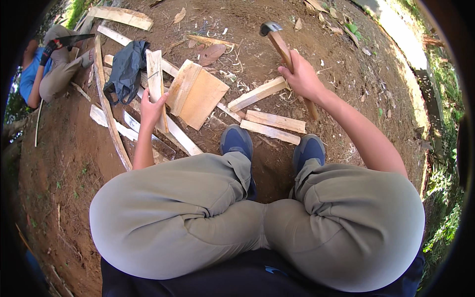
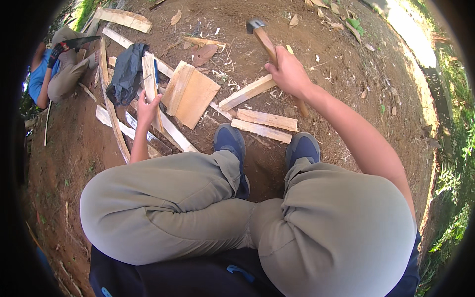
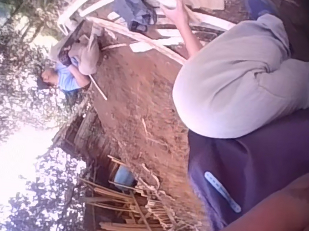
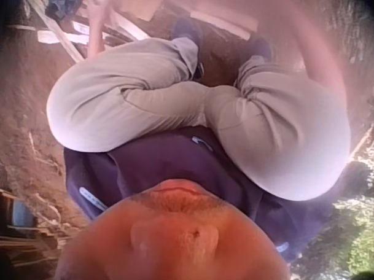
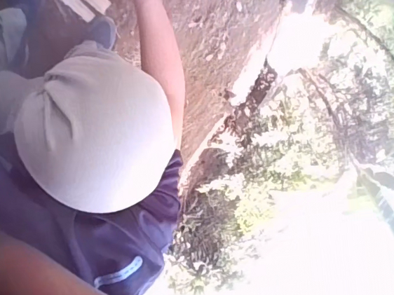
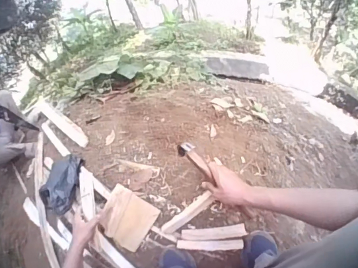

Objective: The person holds a wooden board on their lap while sitting on the ground and hammers small nails into it, then hammers a smaller piece of wood onto the board.

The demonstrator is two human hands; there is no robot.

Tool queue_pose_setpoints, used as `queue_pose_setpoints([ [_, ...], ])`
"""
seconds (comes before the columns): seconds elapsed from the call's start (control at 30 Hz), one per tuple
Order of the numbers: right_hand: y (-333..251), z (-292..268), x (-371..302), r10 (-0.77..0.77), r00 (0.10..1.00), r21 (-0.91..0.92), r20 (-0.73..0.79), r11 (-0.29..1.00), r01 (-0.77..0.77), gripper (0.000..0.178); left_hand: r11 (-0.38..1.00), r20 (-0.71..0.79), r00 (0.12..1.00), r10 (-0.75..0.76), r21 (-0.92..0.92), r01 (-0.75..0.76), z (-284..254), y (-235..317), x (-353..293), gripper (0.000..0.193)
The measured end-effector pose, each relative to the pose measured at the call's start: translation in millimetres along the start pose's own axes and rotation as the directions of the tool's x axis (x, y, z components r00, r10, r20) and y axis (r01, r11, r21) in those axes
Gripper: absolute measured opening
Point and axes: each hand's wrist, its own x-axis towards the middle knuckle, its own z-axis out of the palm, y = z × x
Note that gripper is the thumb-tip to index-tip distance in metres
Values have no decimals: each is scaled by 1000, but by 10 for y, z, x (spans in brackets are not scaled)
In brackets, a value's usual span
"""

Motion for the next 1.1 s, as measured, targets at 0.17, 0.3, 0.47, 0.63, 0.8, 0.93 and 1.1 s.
queue_pose_setpoints([
  [0.17, -465, -150, 247, -1, 907, 235, 422, 966, -109, 32, 969, 96, 988, -119, -206, 137, 137, -314, -132, 63],
  [0.3, -1217, -379, 396, 163, 675, -87, 719, 986, -145, 39, 996, 81, 995, -50, -65, 55, 122, -252, -96, 72],
  [0.47, -1227, 226, 478, 180, 742, -261, 646, 965, -6, 55, 978, 83, 996, -31, -204, 48, 146, -243, 2, 75],
  [0.63, -1312, 1122, 473, 235, 906, -75, 352, 972, -223, 66, 969, -61, 998, 25, -243, -39, 278, -187, -71, 66],
  [0.8, -1533, 1680, 301, 283, 943, -25, 176, 959, -283, 70, 960, -135, 990, 52, -266, -87, -93, -602, -189, 72],
  [0.93, -1490, 1717, 371, 268, 947, -29, 176, 963, -268, 70, 935, -206, 979, 2, -346, -75, -183, -788, -199, 70],
  [1.1, -1317, 1530, 494, 306, 929, -63, 211, 952, -299, 71, 931, -167, 985, 31, -353, -89, -26, -643, -243, 77],
])
